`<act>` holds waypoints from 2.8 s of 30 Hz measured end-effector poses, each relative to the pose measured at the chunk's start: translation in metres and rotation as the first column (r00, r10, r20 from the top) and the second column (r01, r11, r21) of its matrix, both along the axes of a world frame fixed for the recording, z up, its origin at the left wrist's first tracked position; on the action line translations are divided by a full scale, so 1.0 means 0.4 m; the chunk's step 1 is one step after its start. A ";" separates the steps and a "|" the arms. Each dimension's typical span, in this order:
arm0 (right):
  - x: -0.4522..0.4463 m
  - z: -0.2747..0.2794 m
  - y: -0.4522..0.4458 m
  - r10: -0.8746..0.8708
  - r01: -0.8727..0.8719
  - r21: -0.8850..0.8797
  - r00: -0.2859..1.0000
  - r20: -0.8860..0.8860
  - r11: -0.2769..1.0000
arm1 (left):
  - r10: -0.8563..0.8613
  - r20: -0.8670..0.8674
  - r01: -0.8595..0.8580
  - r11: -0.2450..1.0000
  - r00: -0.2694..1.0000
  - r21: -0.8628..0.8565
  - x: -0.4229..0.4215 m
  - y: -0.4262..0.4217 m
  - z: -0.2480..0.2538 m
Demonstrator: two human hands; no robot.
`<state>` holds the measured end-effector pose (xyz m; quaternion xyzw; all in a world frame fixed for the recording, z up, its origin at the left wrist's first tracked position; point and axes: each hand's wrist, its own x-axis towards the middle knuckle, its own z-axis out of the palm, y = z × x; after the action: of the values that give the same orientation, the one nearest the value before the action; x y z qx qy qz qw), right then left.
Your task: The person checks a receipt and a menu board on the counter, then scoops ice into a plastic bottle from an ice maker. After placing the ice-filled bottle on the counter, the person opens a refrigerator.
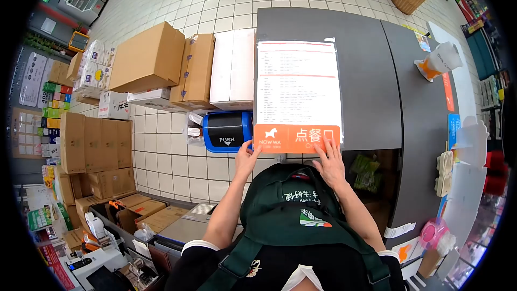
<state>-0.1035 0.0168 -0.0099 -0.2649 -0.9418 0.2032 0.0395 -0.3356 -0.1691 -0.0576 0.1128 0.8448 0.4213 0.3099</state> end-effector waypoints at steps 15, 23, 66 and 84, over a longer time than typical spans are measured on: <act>-0.021 -0.020 -0.006 -0.369 0.380 0.044 0.916 -0.160 0.924 | -0.128 -0.135 0.127 0.992 0.983 -0.018 -0.018 0.010 0.013; -0.034 -0.042 -0.006 -0.396 0.402 0.059 0.914 -0.091 0.914 | -0.072 -0.020 0.074 0.990 0.997 0.124 -0.029 0.020 -0.033; -0.051 -0.057 -0.014 -0.464 0.460 0.100 0.886 0.021 0.882 | -0.091 -0.051 0.097 0.986 0.995 0.133 -0.039 0.032 -0.023; -0.052 -0.054 -0.012 -0.463 0.461 0.084 0.886 0.000 0.883 | -0.114 -0.019 0.115 0.987 0.993 0.113 -0.041 0.032 -0.003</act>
<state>-0.1242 0.0120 -0.0313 -0.4816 -0.8595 0.1465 0.0882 -0.3518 -0.1565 -0.0589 0.1814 0.8135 0.4495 0.3213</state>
